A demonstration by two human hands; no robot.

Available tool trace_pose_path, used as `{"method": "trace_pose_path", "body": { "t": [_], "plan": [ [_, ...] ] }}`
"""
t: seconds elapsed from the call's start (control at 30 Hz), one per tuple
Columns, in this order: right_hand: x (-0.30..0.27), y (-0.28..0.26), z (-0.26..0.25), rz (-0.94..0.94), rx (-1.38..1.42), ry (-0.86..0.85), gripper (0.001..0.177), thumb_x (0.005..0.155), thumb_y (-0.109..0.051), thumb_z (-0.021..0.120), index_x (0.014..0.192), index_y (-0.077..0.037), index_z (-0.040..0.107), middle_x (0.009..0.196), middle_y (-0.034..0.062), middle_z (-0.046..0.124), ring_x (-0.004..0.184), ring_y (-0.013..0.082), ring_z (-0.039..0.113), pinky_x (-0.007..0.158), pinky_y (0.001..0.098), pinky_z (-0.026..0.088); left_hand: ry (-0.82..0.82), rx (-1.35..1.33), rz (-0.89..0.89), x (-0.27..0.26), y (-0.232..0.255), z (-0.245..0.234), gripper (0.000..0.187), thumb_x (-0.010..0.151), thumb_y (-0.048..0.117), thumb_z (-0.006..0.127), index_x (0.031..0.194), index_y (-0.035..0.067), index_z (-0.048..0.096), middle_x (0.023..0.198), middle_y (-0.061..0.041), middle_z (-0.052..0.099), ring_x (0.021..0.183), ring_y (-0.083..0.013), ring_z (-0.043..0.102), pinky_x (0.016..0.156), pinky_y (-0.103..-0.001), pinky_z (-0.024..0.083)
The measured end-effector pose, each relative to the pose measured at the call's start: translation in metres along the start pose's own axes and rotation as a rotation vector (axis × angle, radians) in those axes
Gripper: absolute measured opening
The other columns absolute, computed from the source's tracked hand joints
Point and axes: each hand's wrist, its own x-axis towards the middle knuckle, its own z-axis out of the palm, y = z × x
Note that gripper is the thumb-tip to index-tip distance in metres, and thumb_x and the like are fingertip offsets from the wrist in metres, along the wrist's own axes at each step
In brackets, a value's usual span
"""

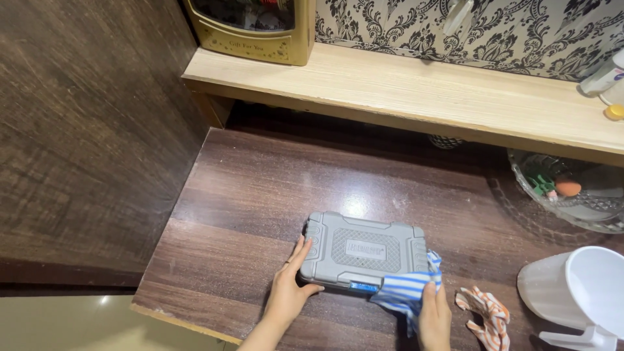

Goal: Wiping a grey plastic tool or storage case with a blue and white striped cloth.

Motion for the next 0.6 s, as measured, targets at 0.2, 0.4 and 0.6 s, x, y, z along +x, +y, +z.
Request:
{"method": "trace_pose_path", "body": {
  "t": [0.2,0.4,0.6],
  "plan": [
    [-0.008,-0.06,0.008,-0.058,0.219,0.053,0.044,0.11,-0.023,0.035,0.143,0.0,0.053,0.126,0.0203,0.064,0.106,0.0268,0.06,0.096,0.0371,0.045,0.054,-0.106,0.101,0.003,0.006,-0.007,0.088,0.064,0.002,0.088,0.141,0.029,0.057,0.158,-0.001,0.044,0.14,-0.0268,0.05,0.118,-0.053,0.035],
    [-0.011,-0.116,0.008,-0.006,0.071,0.067,0.044,0.11,-0.031,0.031,0.139,-0.007,0.053,0.118,0.0196,0.066,0.1,0.0305,0.064,0.09,0.0435,0.048,0.068,-0.125,0.153,0.014,0.036,-0.015,0.076,0.077,0.004,0.078,0.143,0.03,0.052,0.163,-0.003,0.031,0.131,-0.0308,0.055,0.102,-0.039,0.06],
    [0.011,-0.125,0.009,-0.059,0.018,0.117,0.044,0.111,-0.034,0.033,0.134,-0.004,0.056,0.115,0.0214,0.067,0.095,0.0325,0.062,0.087,0.0454,0.047,0.119,-0.065,0.151,0.016,0.07,-0.029,0.081,0.064,0.014,0.089,0.138,0.024,0.059,0.154,-0.012,0.047,0.127,-0.0321,0.061,0.102,-0.045,0.055]
  ]
}}
